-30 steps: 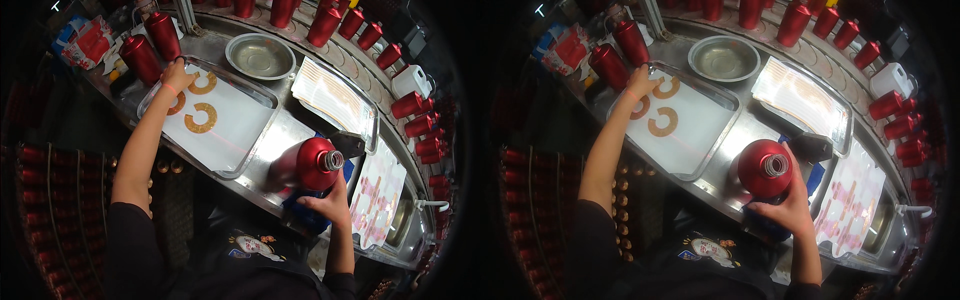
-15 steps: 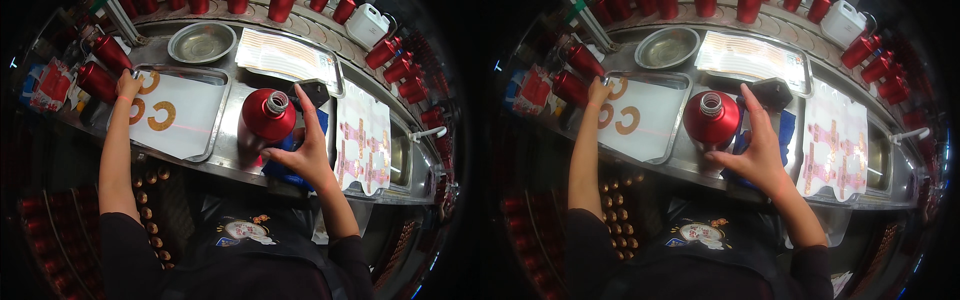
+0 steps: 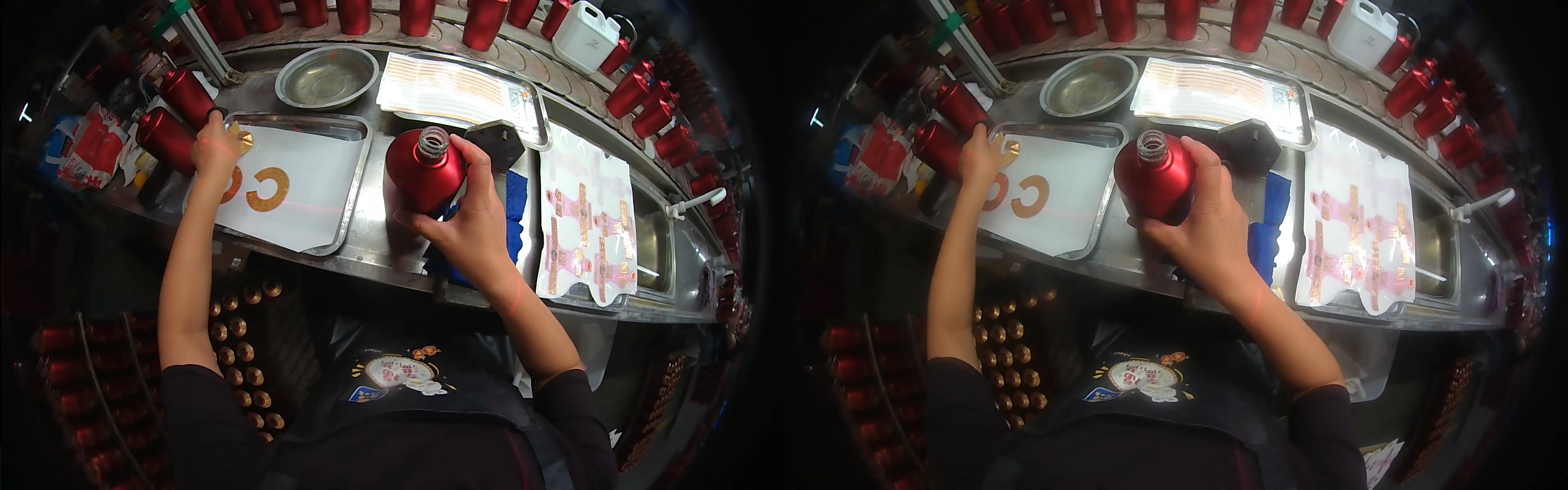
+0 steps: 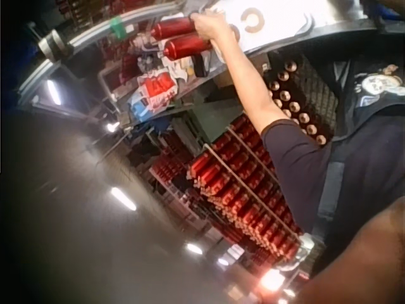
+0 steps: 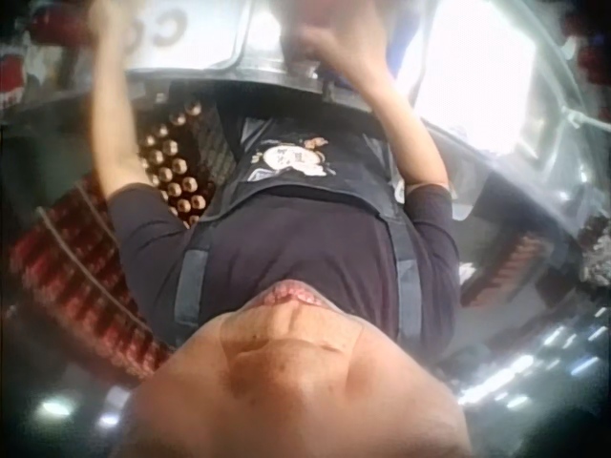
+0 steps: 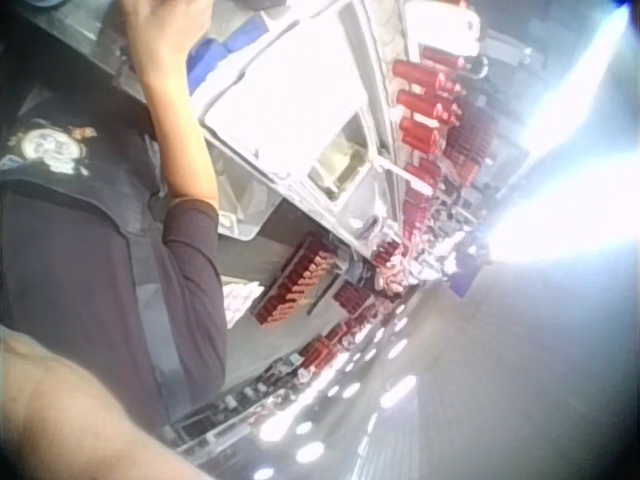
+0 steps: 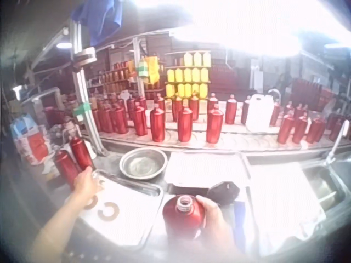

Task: The person assembles red cylindrical bottles by placing a gold ring on the neck, screwing on the red body, and applying a label. The person then wipes the bottle with a cloth and places it on a tray.

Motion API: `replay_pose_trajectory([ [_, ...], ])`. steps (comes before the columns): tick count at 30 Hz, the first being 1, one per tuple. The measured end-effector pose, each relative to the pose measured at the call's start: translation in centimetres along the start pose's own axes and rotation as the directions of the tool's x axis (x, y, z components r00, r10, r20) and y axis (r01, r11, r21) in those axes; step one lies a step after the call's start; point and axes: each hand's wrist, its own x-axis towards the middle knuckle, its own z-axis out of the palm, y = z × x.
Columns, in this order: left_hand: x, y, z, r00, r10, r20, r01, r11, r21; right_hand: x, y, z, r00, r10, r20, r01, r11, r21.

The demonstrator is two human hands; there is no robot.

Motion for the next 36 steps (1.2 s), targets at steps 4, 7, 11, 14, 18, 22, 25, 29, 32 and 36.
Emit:
replay_pose_trajectory([
  [4,-3.3,3.4,-5.1,0.992,0.104,0.075,-0.076,0.949,-0.305,-2.4,-1.9,-1.7,0.985,-0.071,-0.154,0.080,0.995,0.054],
  [7,-6.5,6.2,-9.0,0.941,0.145,0.307,0.111,0.722,-0.683,-6.0,-3.2,-3.1,0.979,-0.193,-0.059,0.197,0.978,0.066],
  [11,-11.4,10.2,-13.6,0.798,0.343,0.495,0.340,0.422,-0.840,-10.1,-4.2,-2.1,0.940,0.045,0.337,-0.177,0.912,0.371],
  [14,-15.1,13.2,-15.3,0.778,0.425,0.464,0.348,0.324,-0.880,-11.2,-4.6,-1.0,0.771,0.183,0.610,-0.611,0.481,0.629],
  [18,-18.6,15.3,-16.7,0.705,0.465,0.535,0.495,0.218,-0.841,-11.2,-4.7,-1.8,0.665,0.224,0.712,-0.741,0.087,0.666],
  [22,-21.0,16.3,-17.2,0.692,0.433,0.578,0.566,0.173,-0.806,-10.2,-4.3,-3.3,0.697,0.422,0.580,-0.635,-0.013,0.773],
  [25,-22.6,17.7,-15.9,0.861,0.336,0.382,0.390,0.047,-0.920,-8.0,-3.2,-3.9,0.770,0.502,0.393,-0.553,0.219,0.804],
  [29,-21.9,19.2,-12.7,0.962,0.189,0.199,0.216,-0.073,-0.974,-3.4,-1.2,-4.7,0.988,0.154,0.022,-0.114,0.624,0.773],
  [32,-20.0,19.9,-10.5,0.976,0.147,0.160,0.174,-0.081,-0.981,0.8,0.5,-5.3,0.998,-0.014,0.060,-0.028,0.759,0.650],
  [36,-18.3,20.1,-8.5,0.979,0.109,0.174,0.181,-0.059,-0.982,5.1,2.3,-5.1,0.985,-0.029,0.169,-0.096,0.720,0.687],
])
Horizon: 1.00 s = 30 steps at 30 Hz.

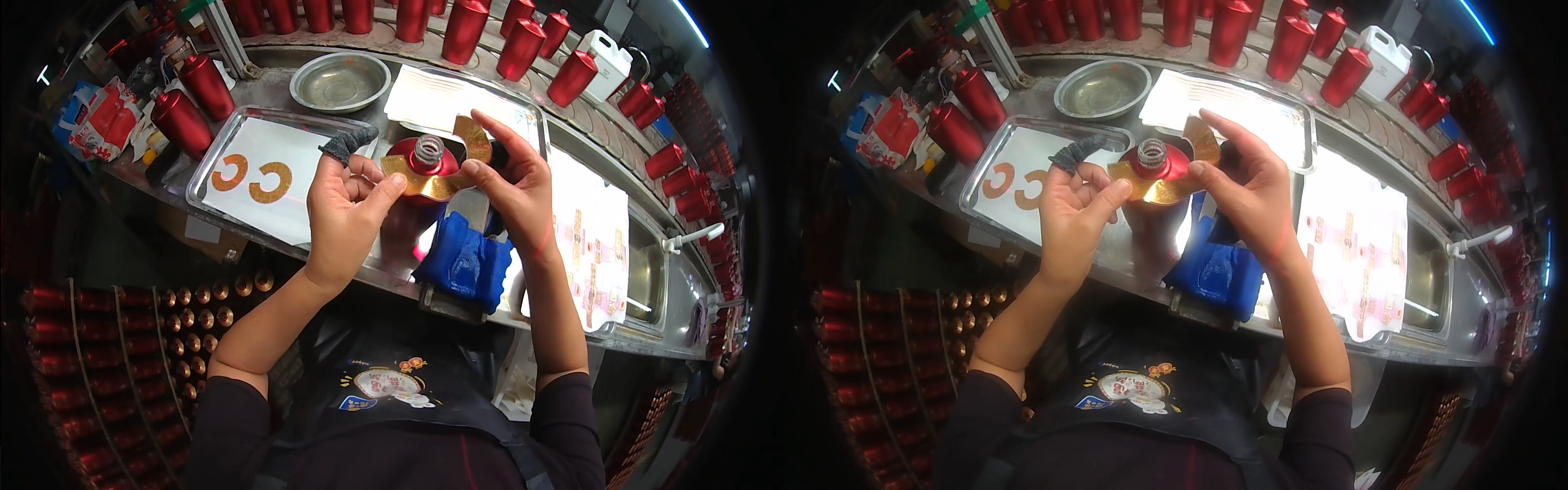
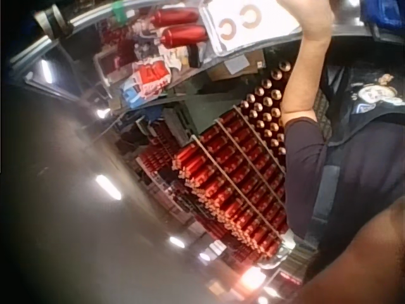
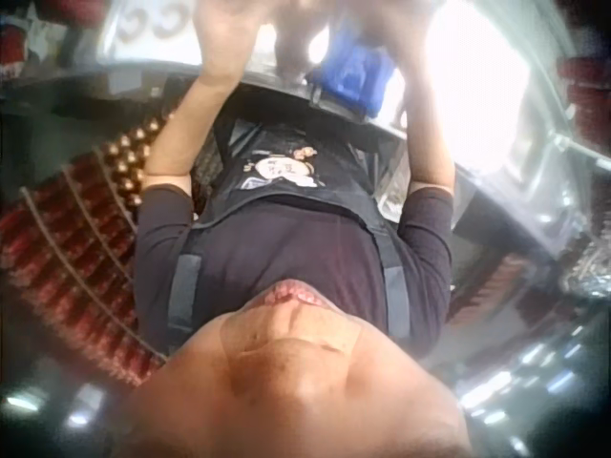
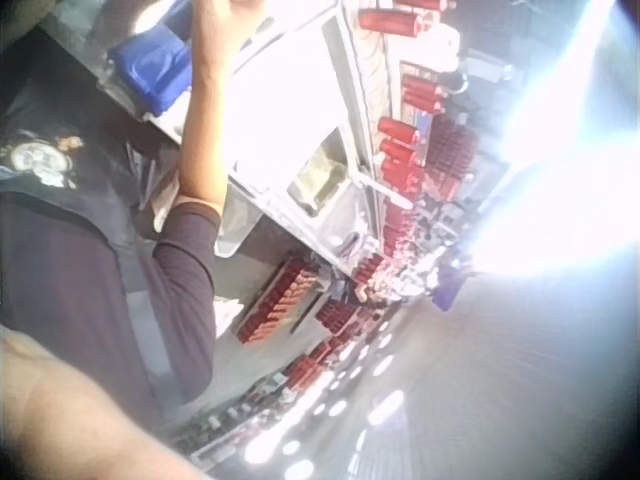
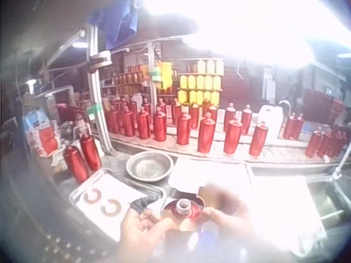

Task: The person assembles red cylindrical bottles by placing a gold ring on the neck, screwing on the red body, and applying a label. The person then wipes the bottle with a cloth and places it on a tray.

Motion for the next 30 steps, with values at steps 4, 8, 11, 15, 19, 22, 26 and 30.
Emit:
replay_pose_trajectory([
  [4,0.9,-0.4,-1.3,0.993,-0.114,0.008,0.114,0.983,-0.143,1.0,0.4,-0.1,0.980,0.200,0.000,-0.197,0.965,0.173],
  [8,0.9,-0.9,-1.4,0.991,-0.123,-0.046,0.111,0.971,-0.212,-0.9,0.7,1.4,0.956,0.278,-0.092,-0.239,0.923,0.303],
  [11,0.5,-1.6,-0.5,0.988,-0.047,0.150,0.075,0.979,-0.187,-1.9,1.2,2.4,0.989,0.109,-0.097,-0.094,0.984,0.151],
  [15,0.6,-2.1,-0.4,0.970,-0.092,0.223,0.160,0.937,-0.310,-1.6,1.5,2.6,0.994,0.085,-0.073,-0.071,0.980,0.184],
  [19,1.0,-2.1,-0.8,0.964,-0.086,0.250,0.160,0.943,-0.291,-1.4,1.0,2.6,0.985,0.168,-0.045,-0.152,0.956,0.249],
  [22,1.0,-2.1,-0.9,0.963,-0.082,0.255,0.157,0.945,-0.288,-1.5,0.8,2.7,0.987,0.155,-0.048,-0.140,0.961,0.238],
  [26,1.1,-2.1,-0.7,0.965,-0.106,0.239,0.178,0.936,-0.303,-1.5,1.2,2.5,0.990,0.127,-0.069,-0.110,0.973,0.204],
  [30,1.0,-1.9,-0.7,0.967,-0.105,0.233,0.174,0.938,-0.299,-1.3,1.5,2.3,0.989,0.130,-0.075,-0.115,0.977,0.181],
])
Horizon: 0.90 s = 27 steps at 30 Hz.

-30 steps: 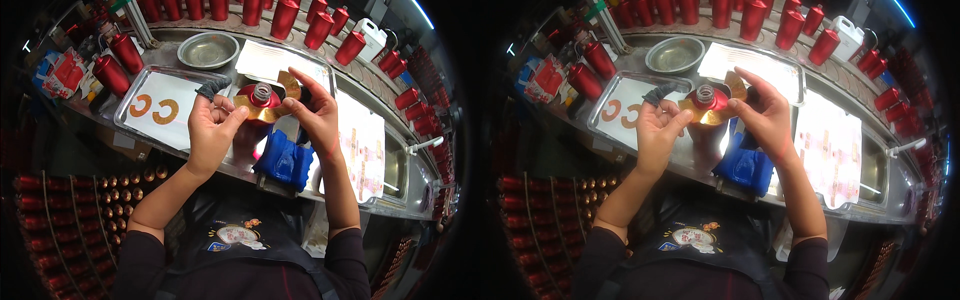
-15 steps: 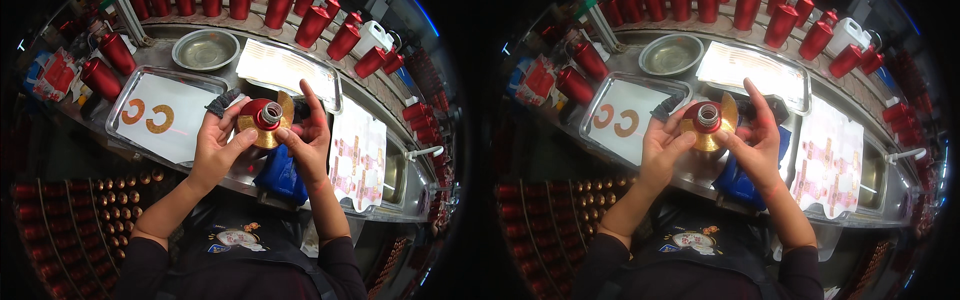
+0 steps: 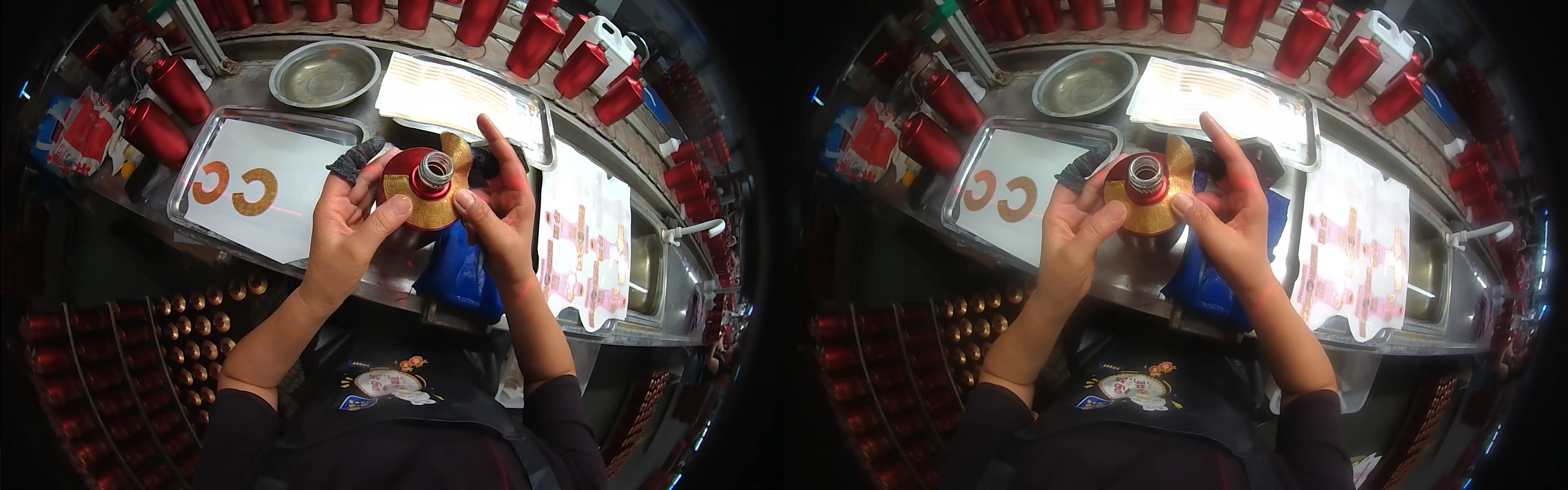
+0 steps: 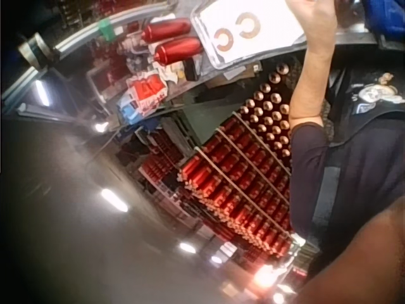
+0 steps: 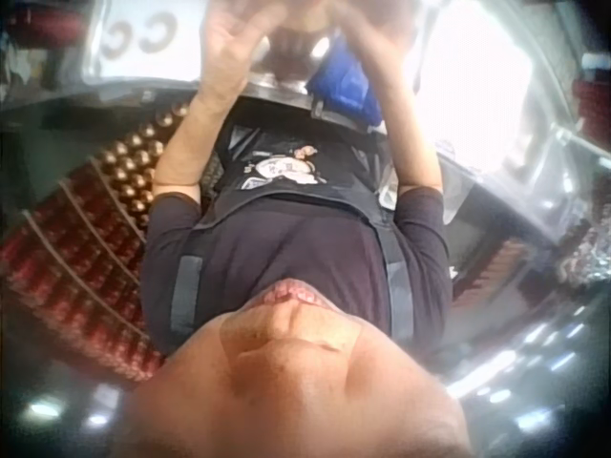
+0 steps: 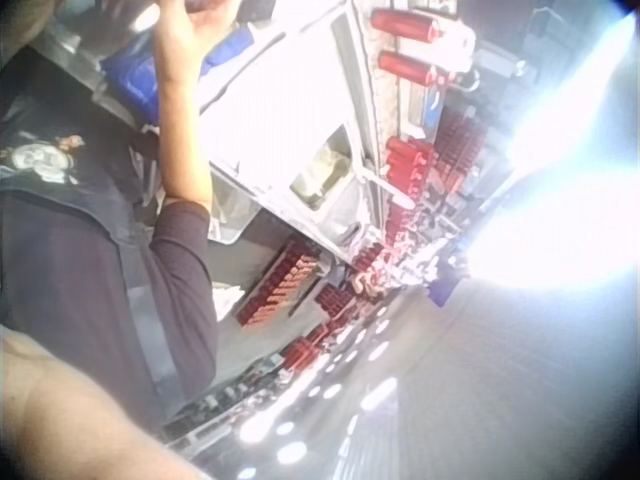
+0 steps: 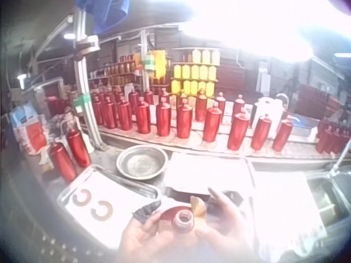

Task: The person assembles red cylindrical bottles by placing a gold ring on the neck, screwing on the red body, and applying a label. The person then wipes the bottle with a cloth and places it on a tray.

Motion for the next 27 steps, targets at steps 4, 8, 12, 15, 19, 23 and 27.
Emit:
replay_pose_trajectory([
  [4,-0.2,0.1,0.1,1.000,0.003,-0.004,-0.003,1.000,0.002,0.0,-0.1,0.2,1.000,0.011,0.000,-0.011,0.999,0.040],
  [8,0.0,-0.1,-0.2,1.000,-0.002,-0.008,0.002,1.000,0.029,-0.1,-0.3,0.3,1.000,0.019,0.003,-0.019,1.000,0.024],
  [12,-0.7,-0.4,-0.2,0.994,0.102,-0.042,-0.094,0.983,0.160,-0.2,-0.2,0.3,1.000,0.022,-0.007,-0.021,0.997,0.069],
  [15,-2.1,-0.5,-0.2,0.884,0.429,0.188,-0.453,0.683,0.573,-0.1,0.3,0.5,0.996,-0.087,0.006,0.087,0.996,0.002],
  [19,-2.7,-1.6,0.1,0.869,0.457,0.191,-0.427,0.494,0.757,0.0,0.6,0.4,0.994,-0.111,0.021,0.113,0.990,-0.082],
  [23,-1.2,-1.6,-0.5,0.870,0.474,0.135,-0.403,0.529,0.747,0.1,0.7,0.2,0.990,-0.133,0.044,0.139,0.970,-0.199],
  [27,-1.6,-0.9,-0.2,0.858,0.486,0.169,-0.397,0.418,0.817,0.1,0.6,0.3,0.994,-0.102,0.025,0.105,0.987,-0.120],
])
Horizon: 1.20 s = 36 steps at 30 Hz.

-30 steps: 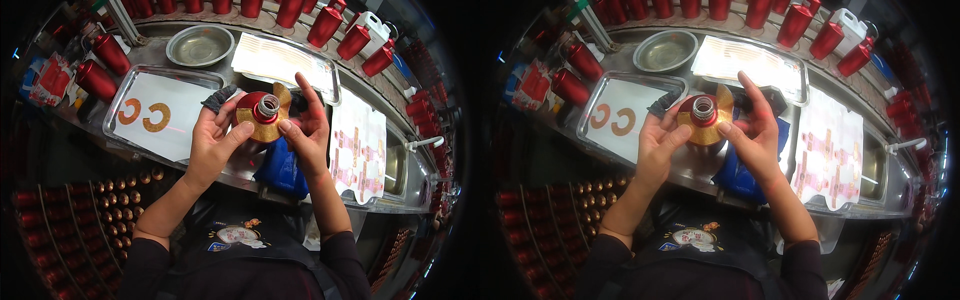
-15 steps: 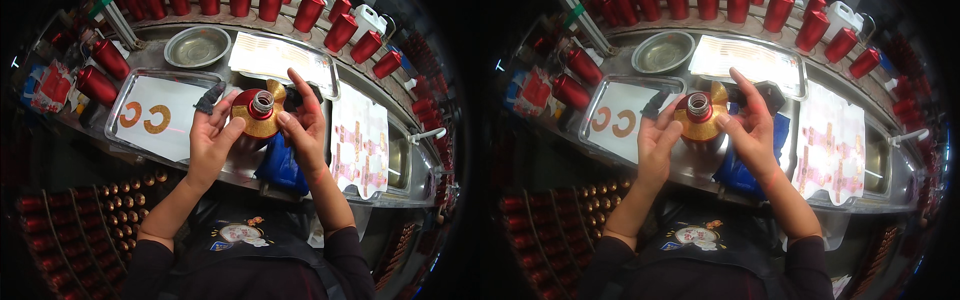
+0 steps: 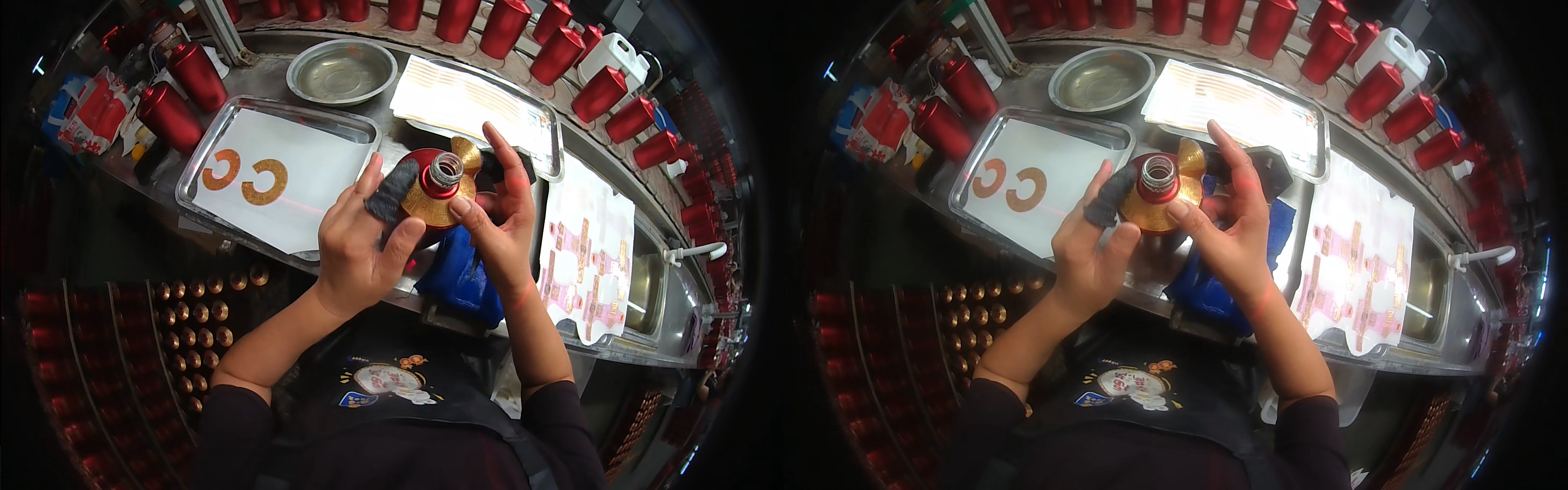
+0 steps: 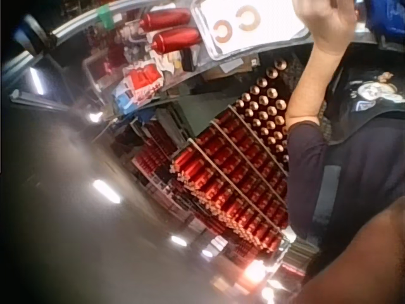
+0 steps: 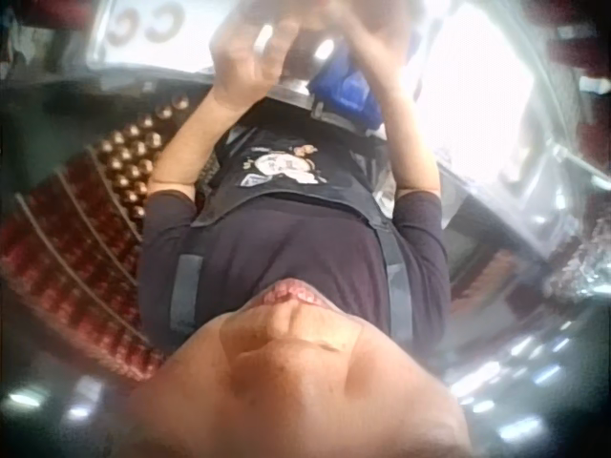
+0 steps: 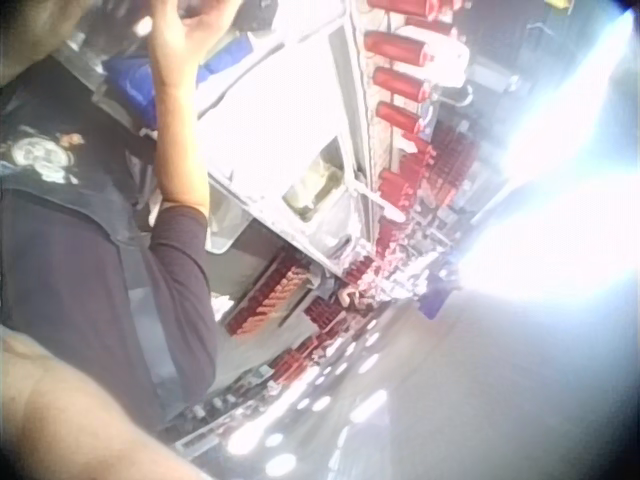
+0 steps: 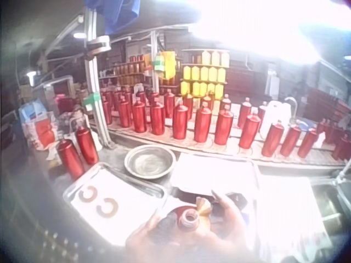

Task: The person assembles red cylindrical bottles by placing a gold ring on the neck, screwing on the red body, and applying a label. The person then wipes the bottle with a cloth and places it on a tray.

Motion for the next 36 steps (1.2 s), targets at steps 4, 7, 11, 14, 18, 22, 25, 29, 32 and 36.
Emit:
replay_pose_trajectory([
  [4,-1.3,1.4,-0.3,0.991,0.115,0.075,-0.129,0.969,0.210,0.2,-0.2,0.4,0.997,0.073,0.005,-0.073,0.990,0.118],
  [7,-1.7,1.9,0.3,0.979,0.184,0.083,-0.201,0.926,0.320,0.2,-0.3,1.1,0.997,0.061,-0.046,-0.053,0.986,0.156],
  [11,-1.8,3.7,2.2,0.993,0.110,0.052,-0.122,0.888,0.444,0.5,-0.5,1.0,0.997,0.068,-0.039,-0.061,0.987,0.149],
  [14,-2.1,4.7,3.0,0.997,0.028,0.069,-0.061,0.840,0.539,0.7,-0.5,0.3,0.998,0.067,-0.022,-0.062,0.982,0.177],
  [18,-2.5,4.1,2.2,1.000,-0.025,-0.005,0.025,0.990,0.141,1.2,-0.5,-0.2,0.999,0.043,-0.025,-0.038,0.981,0.190],
  [22,-1.5,2.4,3.0,0.947,-0.319,-0.029,0.320,0.940,0.119,1.6,-0.2,0.0,0.998,-0.023,0.050,0.013,0.979,0.204],
  [25,0.6,1.4,3.3,0.956,-0.293,0.030,0.293,0.956,0.001,1.6,0.1,0.0,0.999,-0.029,0.025,0.024,0.982,0.186],
  [29,3.4,-0.1,0.4,0.847,-0.293,0.444,0.495,0.740,-0.455,0.8,0.0,-0.5,0.999,-0.040,0.001,0.039,0.982,0.187],
  [32,2.9,-0.5,-0.4,0.834,-0.257,0.489,0.481,0.772,-0.416,0.1,-0.2,-0.7,1.000,0.007,0.022,-0.012,0.978,0.209],
  [36,1.5,-0.5,0.5,0.887,-0.269,0.375,0.314,0.947,-0.063,-0.2,-0.5,-0.5,0.998,0.055,0.008,-0.056,0.965,0.255],
])
